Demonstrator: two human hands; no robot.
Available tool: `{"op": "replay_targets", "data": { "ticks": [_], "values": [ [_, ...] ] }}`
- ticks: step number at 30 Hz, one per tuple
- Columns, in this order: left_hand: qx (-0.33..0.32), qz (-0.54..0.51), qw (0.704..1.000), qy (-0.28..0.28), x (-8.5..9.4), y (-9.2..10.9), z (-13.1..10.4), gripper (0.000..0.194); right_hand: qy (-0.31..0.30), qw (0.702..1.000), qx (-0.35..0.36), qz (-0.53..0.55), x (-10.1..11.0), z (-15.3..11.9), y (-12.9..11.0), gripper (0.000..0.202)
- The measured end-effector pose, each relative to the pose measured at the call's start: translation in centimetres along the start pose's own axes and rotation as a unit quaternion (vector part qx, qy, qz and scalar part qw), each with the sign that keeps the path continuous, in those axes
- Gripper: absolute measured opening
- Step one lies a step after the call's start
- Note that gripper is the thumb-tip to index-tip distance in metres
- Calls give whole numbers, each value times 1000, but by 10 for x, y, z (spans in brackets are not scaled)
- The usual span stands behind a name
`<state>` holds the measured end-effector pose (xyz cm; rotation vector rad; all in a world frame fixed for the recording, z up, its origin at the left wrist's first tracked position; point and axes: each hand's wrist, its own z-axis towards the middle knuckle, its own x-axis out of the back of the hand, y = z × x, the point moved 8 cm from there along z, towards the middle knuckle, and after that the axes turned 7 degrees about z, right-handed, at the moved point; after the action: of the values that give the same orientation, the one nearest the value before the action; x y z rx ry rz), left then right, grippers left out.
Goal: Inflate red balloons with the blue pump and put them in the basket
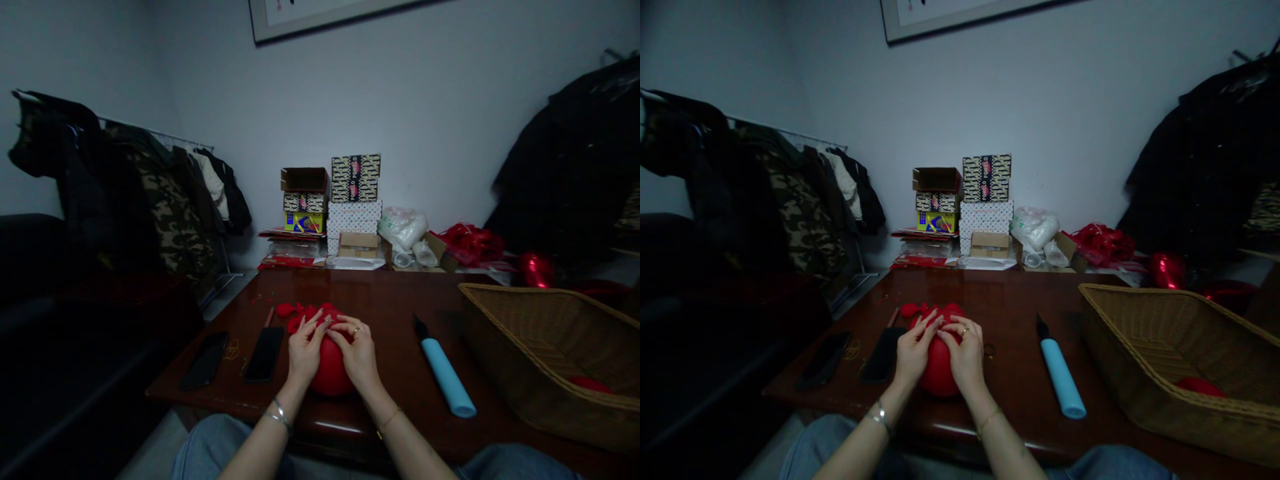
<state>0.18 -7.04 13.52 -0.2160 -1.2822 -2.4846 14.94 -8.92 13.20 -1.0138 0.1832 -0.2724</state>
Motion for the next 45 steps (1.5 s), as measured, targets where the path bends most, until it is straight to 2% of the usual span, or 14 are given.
{"op": "replay_targets", "data": {
  "ticks": [4,7,17,23,26,30,32,34,36,39,42,45],
  "values": [
    [-22,6,1000,-15,-3,6,1,20,-14,1000,13,-2,-1,1,-7,3],
    [-21,6,1000,1,-1,7,1,21,-17,1000,12,16,0,3,-10,9],
    [-31,-6,999,18,-5,12,3,22,21,991,-46,125,-7,6,10,25],
    [-6,-21,1000,23,1,10,8,22,7,994,-33,100,2,12,2,27],
    [29,-38,998,27,5,4,12,26,-18,998,-10,52,11,12,-6,33],
    [22,-52,998,28,4,12,20,26,-54,998,17,-30,14,6,-15,67],
    [8,-51,998,21,1,21,24,25,-67,989,35,-129,12,3,-19,82],
    [-4,-53,999,5,-5,31,27,23,-77,962,57,-255,11,3,-24,92],
    [-17,-58,998,-14,-10,41,29,22,-77,930,83,-349,13,5,-30,96],
    [-38,-68,996,-41,-18,53,31,22,-61,893,129,-426,22,10,-41,91],
    [-51,-74,994,-58,-24,60,32,22,-37,867,159,-471,35,13,-50,86],
    [-49,-75,994,-62,-28,62,34,23,-21,853,169,-494,45,13,-55,84]
  ]
}}
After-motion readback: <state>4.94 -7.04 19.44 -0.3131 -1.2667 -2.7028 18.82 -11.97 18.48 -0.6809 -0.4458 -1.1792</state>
